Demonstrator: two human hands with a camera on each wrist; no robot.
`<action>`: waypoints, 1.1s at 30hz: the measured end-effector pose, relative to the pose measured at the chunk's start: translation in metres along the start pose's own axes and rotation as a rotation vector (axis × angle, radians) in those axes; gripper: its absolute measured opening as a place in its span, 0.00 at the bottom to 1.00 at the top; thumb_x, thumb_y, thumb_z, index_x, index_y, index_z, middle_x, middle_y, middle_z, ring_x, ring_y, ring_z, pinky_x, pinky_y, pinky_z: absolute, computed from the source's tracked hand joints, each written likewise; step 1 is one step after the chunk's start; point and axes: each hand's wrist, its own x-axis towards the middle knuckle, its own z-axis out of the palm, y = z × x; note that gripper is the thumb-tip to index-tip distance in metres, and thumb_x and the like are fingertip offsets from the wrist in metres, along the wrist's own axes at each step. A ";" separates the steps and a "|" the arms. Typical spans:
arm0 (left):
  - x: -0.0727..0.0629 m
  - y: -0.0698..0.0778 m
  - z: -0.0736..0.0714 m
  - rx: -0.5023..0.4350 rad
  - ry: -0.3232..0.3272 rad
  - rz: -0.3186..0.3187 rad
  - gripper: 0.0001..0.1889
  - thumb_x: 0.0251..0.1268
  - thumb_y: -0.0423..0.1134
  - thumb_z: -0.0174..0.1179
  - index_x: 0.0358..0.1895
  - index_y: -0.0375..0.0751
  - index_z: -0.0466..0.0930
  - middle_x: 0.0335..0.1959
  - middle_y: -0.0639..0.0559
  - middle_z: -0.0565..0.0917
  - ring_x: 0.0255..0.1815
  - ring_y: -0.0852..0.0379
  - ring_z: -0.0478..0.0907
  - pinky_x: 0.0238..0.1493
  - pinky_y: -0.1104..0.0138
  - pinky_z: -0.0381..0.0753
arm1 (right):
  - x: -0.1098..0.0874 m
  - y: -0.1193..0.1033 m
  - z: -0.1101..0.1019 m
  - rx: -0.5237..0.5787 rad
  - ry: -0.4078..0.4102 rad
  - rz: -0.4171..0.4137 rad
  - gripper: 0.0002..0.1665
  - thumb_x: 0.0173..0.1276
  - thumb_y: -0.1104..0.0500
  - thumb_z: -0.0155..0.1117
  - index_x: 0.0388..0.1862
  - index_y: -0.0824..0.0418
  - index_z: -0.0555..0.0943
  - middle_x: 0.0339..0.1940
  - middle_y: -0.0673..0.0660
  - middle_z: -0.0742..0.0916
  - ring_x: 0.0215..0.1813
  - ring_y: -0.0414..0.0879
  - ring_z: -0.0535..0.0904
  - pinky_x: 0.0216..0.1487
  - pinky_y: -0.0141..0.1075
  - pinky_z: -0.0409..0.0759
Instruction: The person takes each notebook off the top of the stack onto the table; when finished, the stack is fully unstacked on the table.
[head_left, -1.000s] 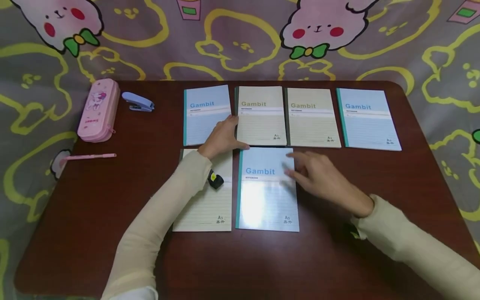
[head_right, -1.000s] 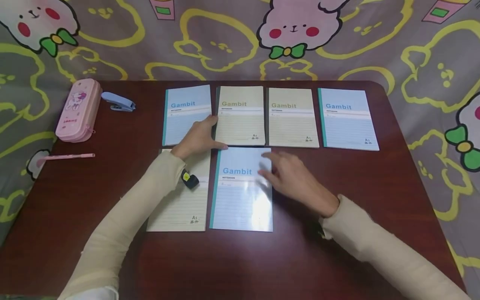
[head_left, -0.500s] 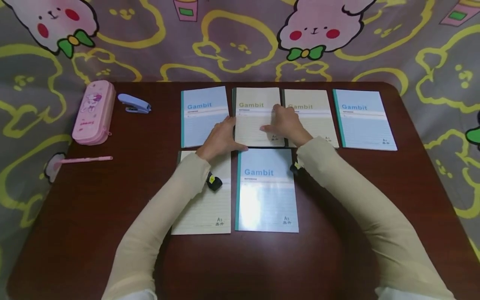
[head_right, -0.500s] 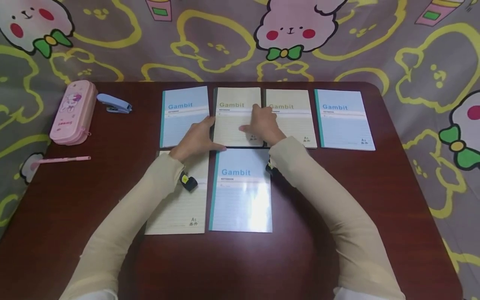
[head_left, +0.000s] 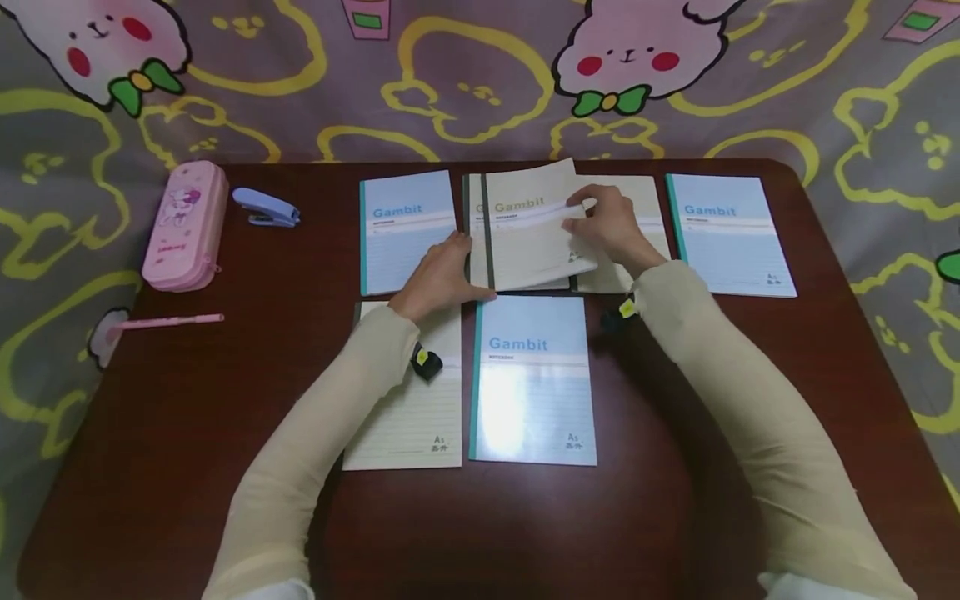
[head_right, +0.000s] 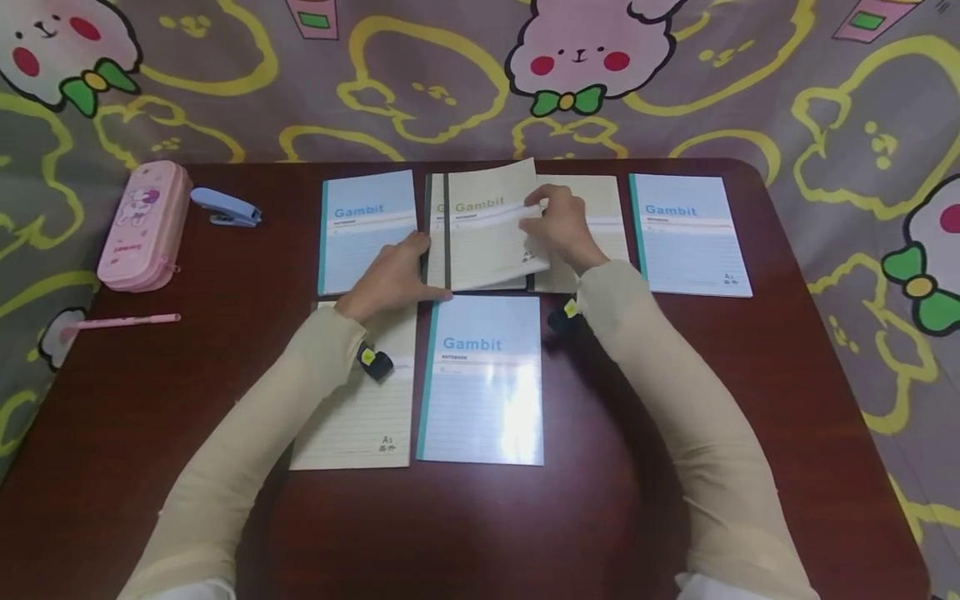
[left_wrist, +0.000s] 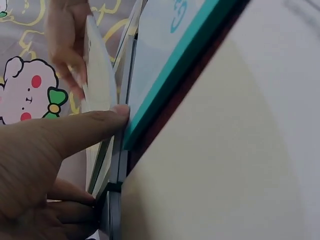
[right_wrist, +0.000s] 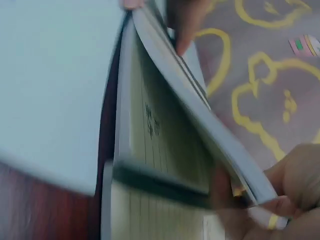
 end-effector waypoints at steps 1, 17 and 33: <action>0.000 -0.001 -0.001 0.005 -0.002 0.000 0.53 0.50 0.53 0.73 0.74 0.29 0.53 0.78 0.35 0.50 0.78 0.40 0.48 0.75 0.53 0.56 | 0.000 0.004 -0.005 0.033 0.006 0.008 0.21 0.68 0.58 0.63 0.59 0.61 0.78 0.50 0.65 0.79 0.46 0.53 0.73 0.43 0.40 0.73; -0.002 -0.001 -0.004 -0.002 0.045 0.003 0.51 0.51 0.51 0.74 0.73 0.32 0.56 0.76 0.34 0.54 0.76 0.37 0.53 0.74 0.52 0.59 | -0.173 0.128 -0.101 0.135 0.105 0.177 0.30 0.68 0.49 0.63 0.67 0.55 0.72 0.46 0.45 0.77 0.30 0.34 0.82 0.30 0.30 0.82; 0.001 0.002 0.001 -0.010 0.026 0.015 0.50 0.52 0.51 0.73 0.74 0.34 0.56 0.77 0.35 0.54 0.77 0.37 0.51 0.74 0.50 0.57 | -0.233 0.157 -0.056 0.030 0.097 0.015 0.22 0.63 0.62 0.69 0.56 0.63 0.79 0.57 0.70 0.81 0.33 0.38 0.76 0.29 0.22 0.72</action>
